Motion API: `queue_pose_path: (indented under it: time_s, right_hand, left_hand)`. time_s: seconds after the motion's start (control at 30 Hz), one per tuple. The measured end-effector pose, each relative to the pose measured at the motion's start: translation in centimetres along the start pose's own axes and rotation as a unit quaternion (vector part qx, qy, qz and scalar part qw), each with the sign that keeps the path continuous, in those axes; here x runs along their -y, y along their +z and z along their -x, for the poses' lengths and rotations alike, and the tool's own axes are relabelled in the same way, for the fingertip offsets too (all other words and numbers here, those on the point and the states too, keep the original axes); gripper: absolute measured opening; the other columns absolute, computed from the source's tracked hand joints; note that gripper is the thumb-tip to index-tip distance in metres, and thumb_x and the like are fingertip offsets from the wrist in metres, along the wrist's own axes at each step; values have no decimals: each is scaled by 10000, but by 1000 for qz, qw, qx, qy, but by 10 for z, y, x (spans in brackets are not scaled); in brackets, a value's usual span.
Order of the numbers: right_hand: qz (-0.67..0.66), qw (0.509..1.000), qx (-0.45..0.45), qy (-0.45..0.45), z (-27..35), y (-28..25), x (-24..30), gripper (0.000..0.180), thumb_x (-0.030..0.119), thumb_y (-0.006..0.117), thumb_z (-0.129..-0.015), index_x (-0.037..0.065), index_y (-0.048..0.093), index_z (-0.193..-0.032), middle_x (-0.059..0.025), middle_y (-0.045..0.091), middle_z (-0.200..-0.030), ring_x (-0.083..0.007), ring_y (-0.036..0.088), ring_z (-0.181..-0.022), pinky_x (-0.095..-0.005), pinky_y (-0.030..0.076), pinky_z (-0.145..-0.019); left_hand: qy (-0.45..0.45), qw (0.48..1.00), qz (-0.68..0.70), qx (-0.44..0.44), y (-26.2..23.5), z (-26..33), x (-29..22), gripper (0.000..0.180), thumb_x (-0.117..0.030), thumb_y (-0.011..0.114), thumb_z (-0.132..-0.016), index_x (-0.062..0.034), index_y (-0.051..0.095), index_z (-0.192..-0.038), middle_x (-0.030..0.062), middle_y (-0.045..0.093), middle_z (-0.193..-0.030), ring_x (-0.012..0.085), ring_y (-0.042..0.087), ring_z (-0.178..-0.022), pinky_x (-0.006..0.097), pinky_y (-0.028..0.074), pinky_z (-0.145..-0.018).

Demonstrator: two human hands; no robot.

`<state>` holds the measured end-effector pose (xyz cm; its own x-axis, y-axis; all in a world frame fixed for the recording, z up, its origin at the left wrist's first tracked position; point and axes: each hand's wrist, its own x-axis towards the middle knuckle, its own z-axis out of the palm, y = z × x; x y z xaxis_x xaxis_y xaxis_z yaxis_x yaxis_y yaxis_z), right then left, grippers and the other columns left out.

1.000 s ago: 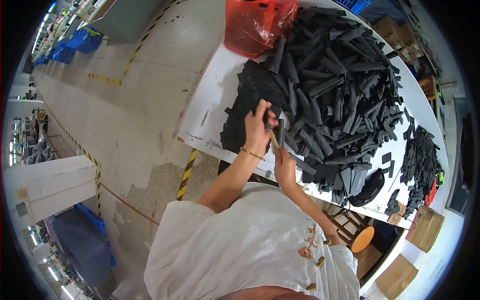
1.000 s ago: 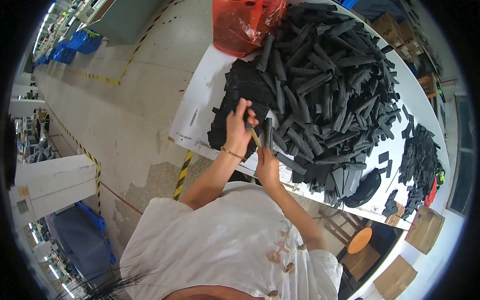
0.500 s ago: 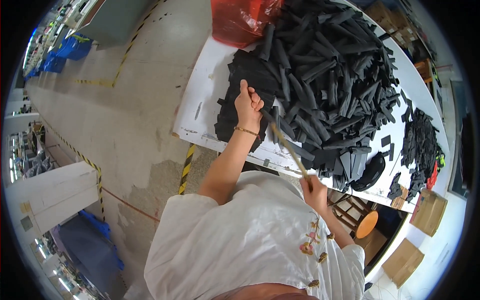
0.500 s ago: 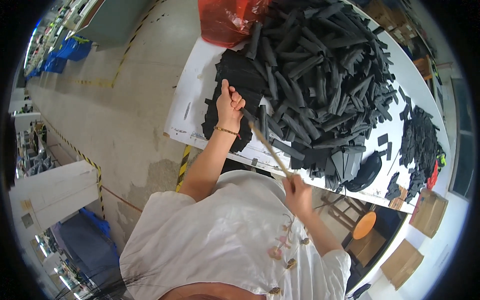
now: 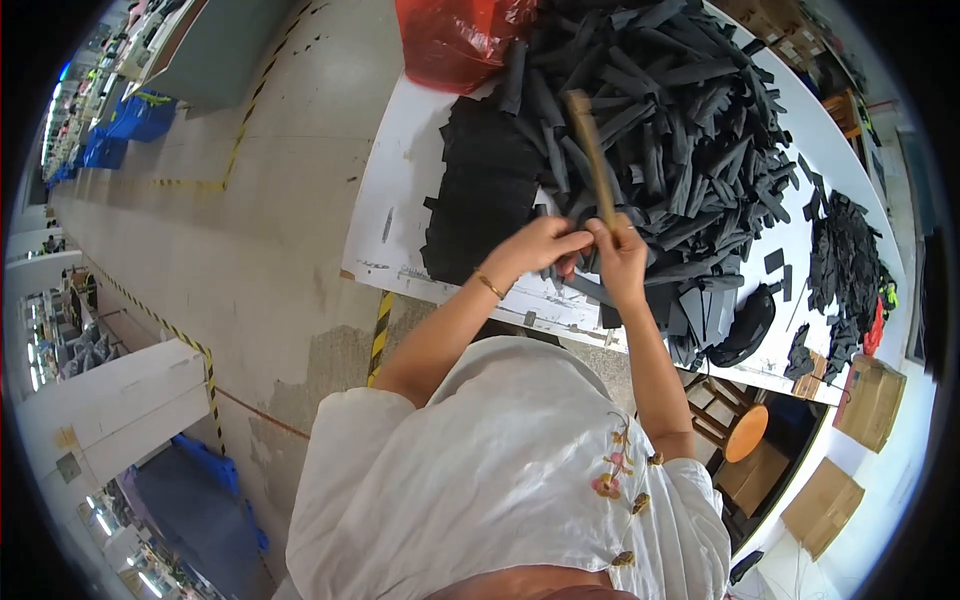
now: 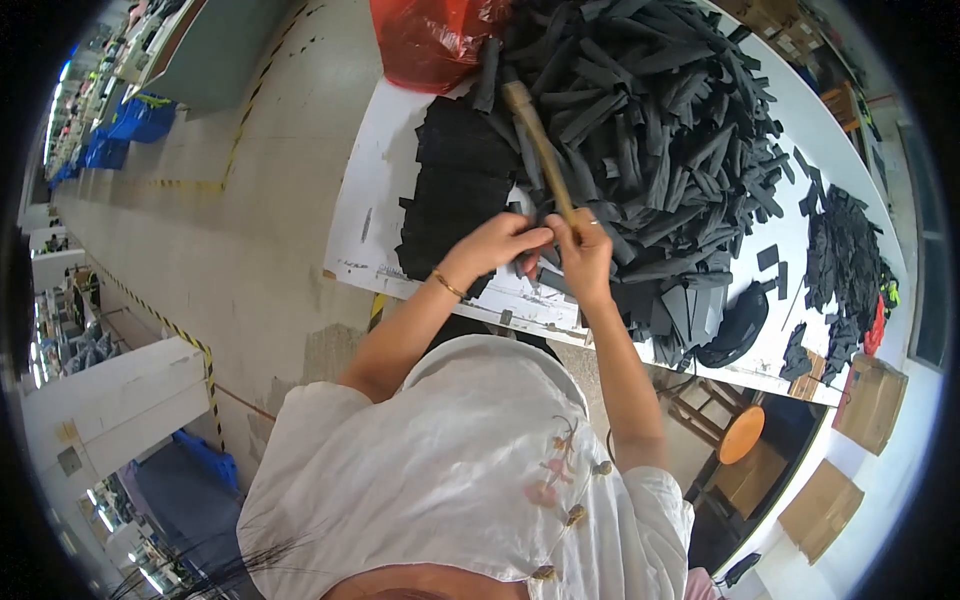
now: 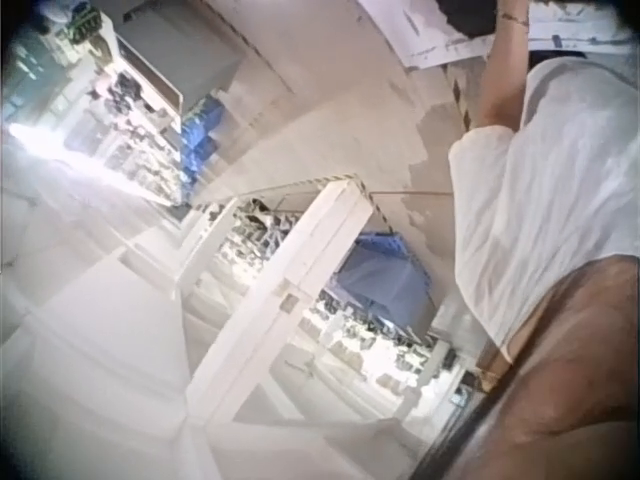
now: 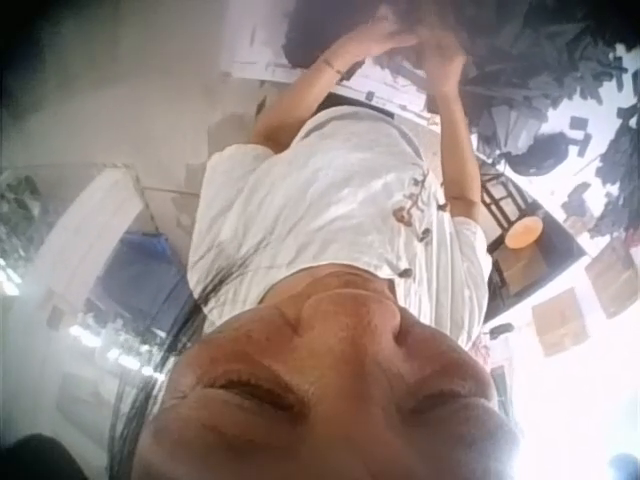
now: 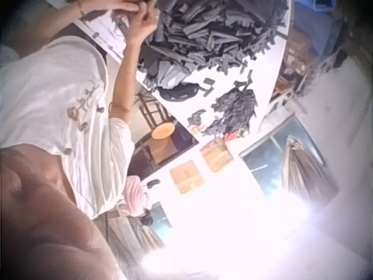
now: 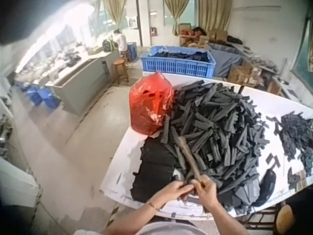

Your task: Inserting black foam strips into a fabric sleeve using a wooden stick.

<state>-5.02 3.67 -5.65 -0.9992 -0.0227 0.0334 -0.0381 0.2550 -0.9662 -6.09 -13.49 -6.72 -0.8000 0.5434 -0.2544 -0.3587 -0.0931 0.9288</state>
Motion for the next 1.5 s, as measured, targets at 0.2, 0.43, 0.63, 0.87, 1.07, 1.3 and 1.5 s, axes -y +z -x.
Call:
queue_pose_path:
  time_s: [0.2,0.43,0.63,0.87,1.07,1.3,1.5]
  right_hand:
    - [-141,913,-382,21,-51,-44,51,257,231,604,-927,95,521,-724,35,449,-633,-53,371,-509,-226,288,-447]
    - [214,898,-383,-31,-83,-193,13,315,324,629,-921,10,620,-950,9,541,-685,-75,467,-583,-238,372,-534]
    - [346,924,-159,6,-13,-147,-13,224,177,541,-968,46,583,-1144,-137,652,-908,-230,626,-770,-328,488,-698]
    - [427,882,101,-173,14,-97,-7,174,129,659,-836,119,673,-1009,-90,586,-746,-270,611,-685,-375,490,-579]
    - [451,860,131,-197,9,-82,-15,201,146,660,-831,111,668,-1030,-72,589,-745,-257,625,-698,-362,504,-567]
    - [221,949,158,-159,10,3,-32,259,91,638,-845,68,636,-1103,-165,644,-851,-305,645,-729,-391,497,-638]
    - [20,975,214,62,39,38,-40,113,82,609,-891,-27,582,-904,-174,577,-688,-233,552,-586,-325,430,-552]
  left_hand:
    - [-26,999,36,-17,55,29,31,337,-277,402,-1000,-33,486,-783,43,542,-590,150,572,-463,284,464,-456]
    - [141,815,-481,-290,-58,15,37,144,-199,709,-760,-97,641,-837,47,631,-852,266,600,-819,344,502,-697]
    - [47,855,-493,-155,-124,-2,66,95,-175,724,-712,-90,686,-730,41,631,-793,267,608,-811,380,506,-727]
    - [-23,949,-280,-145,-125,-1,28,114,-66,754,-706,-8,689,-779,68,683,-755,130,637,-700,261,501,-671]
    - [-5,962,-237,-138,-118,8,17,127,-84,766,-714,-15,700,-798,66,678,-752,126,634,-703,256,497,-674]
    - [254,838,-477,-79,-48,13,-4,208,-213,780,-698,-112,697,-860,46,633,-927,262,543,-1047,389,409,-922]
    - [220,868,375,-239,-61,48,26,505,-250,741,-809,-70,513,-1222,85,559,-1179,244,552,-1088,421,454,-938]
